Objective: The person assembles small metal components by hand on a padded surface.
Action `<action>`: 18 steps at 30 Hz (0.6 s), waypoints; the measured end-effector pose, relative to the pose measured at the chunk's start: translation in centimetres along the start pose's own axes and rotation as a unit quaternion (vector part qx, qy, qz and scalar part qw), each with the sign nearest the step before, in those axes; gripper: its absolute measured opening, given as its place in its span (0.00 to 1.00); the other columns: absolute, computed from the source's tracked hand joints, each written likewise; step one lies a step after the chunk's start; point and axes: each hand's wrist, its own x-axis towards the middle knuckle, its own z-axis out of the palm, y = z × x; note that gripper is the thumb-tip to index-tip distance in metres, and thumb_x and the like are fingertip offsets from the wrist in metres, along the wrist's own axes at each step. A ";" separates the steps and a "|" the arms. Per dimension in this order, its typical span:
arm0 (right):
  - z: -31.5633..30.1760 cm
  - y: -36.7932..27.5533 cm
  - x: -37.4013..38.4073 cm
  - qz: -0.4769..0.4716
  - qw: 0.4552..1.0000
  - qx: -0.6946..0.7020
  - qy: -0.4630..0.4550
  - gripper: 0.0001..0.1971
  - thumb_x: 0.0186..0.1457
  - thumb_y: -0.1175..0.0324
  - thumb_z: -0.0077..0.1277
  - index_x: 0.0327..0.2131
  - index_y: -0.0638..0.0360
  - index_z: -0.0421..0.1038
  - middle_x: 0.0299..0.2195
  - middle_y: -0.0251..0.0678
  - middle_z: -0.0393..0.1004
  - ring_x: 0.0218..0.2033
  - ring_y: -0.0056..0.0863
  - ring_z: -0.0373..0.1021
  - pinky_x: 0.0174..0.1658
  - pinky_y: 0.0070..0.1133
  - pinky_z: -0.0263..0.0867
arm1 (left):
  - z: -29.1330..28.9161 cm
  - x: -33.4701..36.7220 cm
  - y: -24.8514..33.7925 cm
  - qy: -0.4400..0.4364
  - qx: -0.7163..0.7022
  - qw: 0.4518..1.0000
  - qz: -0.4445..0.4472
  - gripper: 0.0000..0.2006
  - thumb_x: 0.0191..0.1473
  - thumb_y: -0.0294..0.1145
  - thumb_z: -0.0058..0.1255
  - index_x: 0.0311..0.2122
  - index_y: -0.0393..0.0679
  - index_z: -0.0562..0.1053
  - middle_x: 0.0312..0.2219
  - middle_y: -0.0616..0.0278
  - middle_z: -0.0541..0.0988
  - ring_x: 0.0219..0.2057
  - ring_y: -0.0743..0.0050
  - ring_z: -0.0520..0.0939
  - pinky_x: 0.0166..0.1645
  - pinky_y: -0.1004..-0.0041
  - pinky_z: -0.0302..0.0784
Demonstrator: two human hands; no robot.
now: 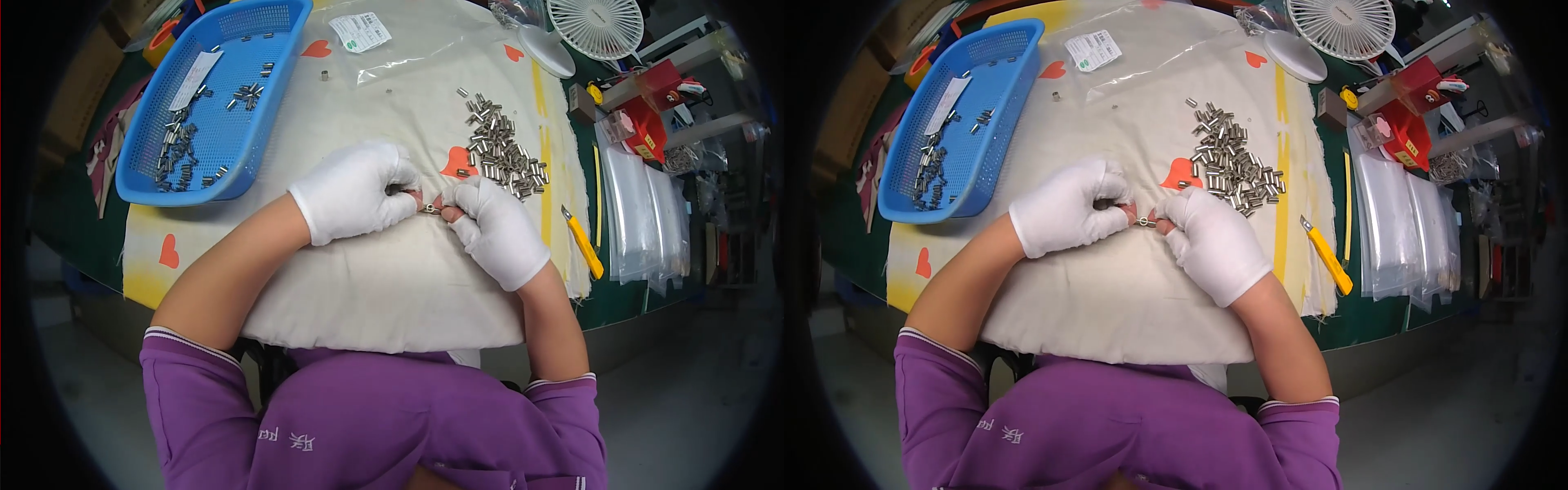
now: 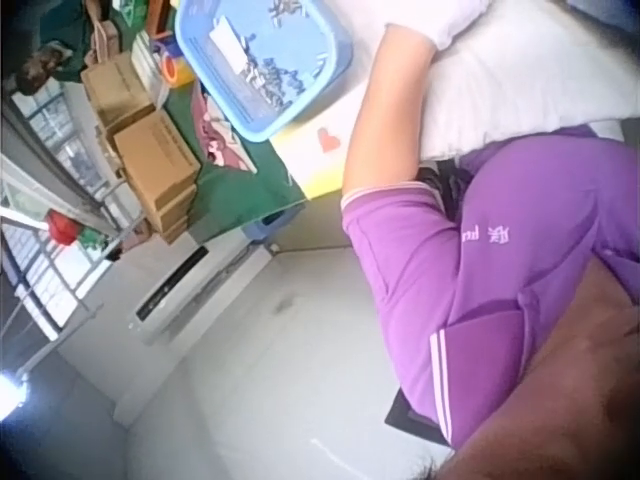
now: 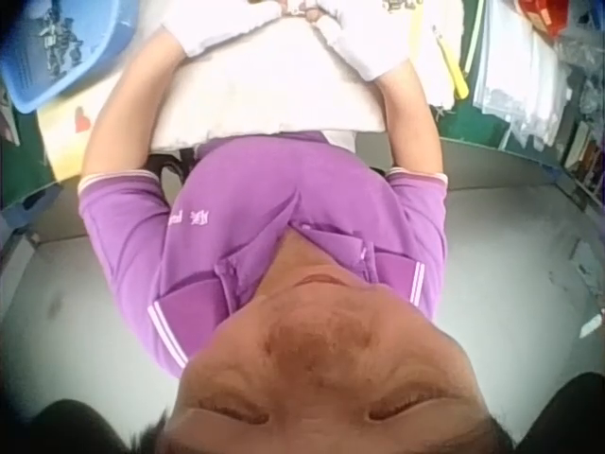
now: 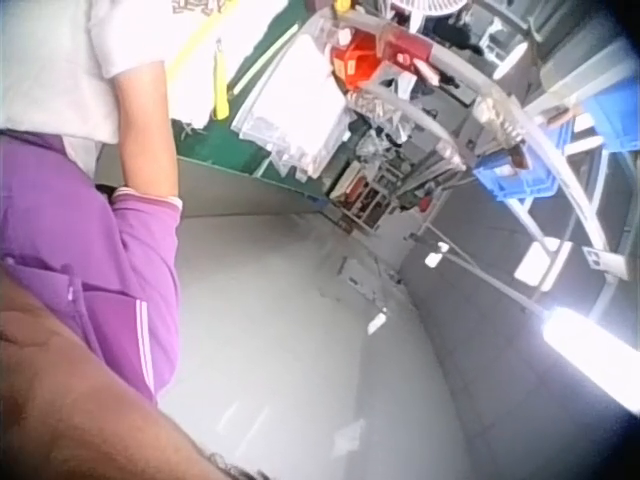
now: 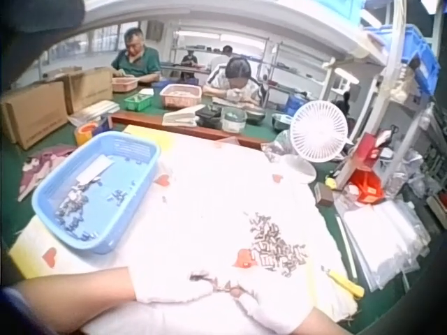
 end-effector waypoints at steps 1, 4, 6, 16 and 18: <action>0.1 0.1 -0.1 -0.017 1.000 -0.003 0.013 0.05 0.51 0.71 0.50 0.32 0.60 0.72 0.28 0.44 0.69 0.33 0.43 0.68 0.37 0.32 0.65 | 0.0 0.1 0.1 -0.003 0.002 1.000 -0.008 0.05 0.43 0.27 0.54 0.26 0.37 0.75 0.24 0.53 0.73 0.29 0.55 0.74 0.35 0.65 0.70; 0.4 0.4 -0.2 -0.040 0.998 -0.009 0.038 0.05 0.50 0.71 0.51 0.31 0.59 0.72 0.28 0.42 0.69 0.32 0.41 0.68 0.37 0.32 0.65 | 0.0 0.2 0.2 -0.009 0.026 1.000 0.006 0.05 0.42 0.27 0.54 0.26 0.37 0.75 0.23 0.53 0.73 0.29 0.54 0.74 0.35 0.65 0.70; 0.6 0.4 -0.2 -0.046 0.998 -0.009 0.051 0.05 0.49 0.71 0.52 0.31 0.59 0.72 0.27 0.42 0.69 0.32 0.41 0.68 0.37 0.32 0.65 | 0.2 0.2 0.3 -0.002 0.036 0.999 0.011 0.04 0.42 0.27 0.54 0.26 0.38 0.75 0.23 0.53 0.73 0.29 0.54 0.74 0.35 0.64 0.70; 0.6 0.4 0.6 0.005 0.995 0.081 0.062 0.05 0.43 0.76 0.56 0.28 0.60 0.75 0.25 0.39 0.72 0.28 0.34 0.69 0.34 0.25 0.66 | 0.0 1.5 1.7 -0.045 -0.029 0.985 -0.162 0.05 0.42 0.24 0.54 0.28 0.38 0.75 0.25 0.54 0.76 0.28 0.64 0.77 0.37 0.71 0.72; 0.1 0.3 1.2 0.026 0.994 0.096 0.046 0.05 0.42 0.78 0.57 0.27 0.62 0.75 0.24 0.38 0.72 0.26 0.28 0.68 0.33 0.21 0.65 | -0.2 2.1 1.5 -0.069 -0.028 0.981 -0.177 0.05 0.42 0.24 0.54 0.29 0.38 0.75 0.24 0.54 0.76 0.28 0.64 0.77 0.36 0.72 0.72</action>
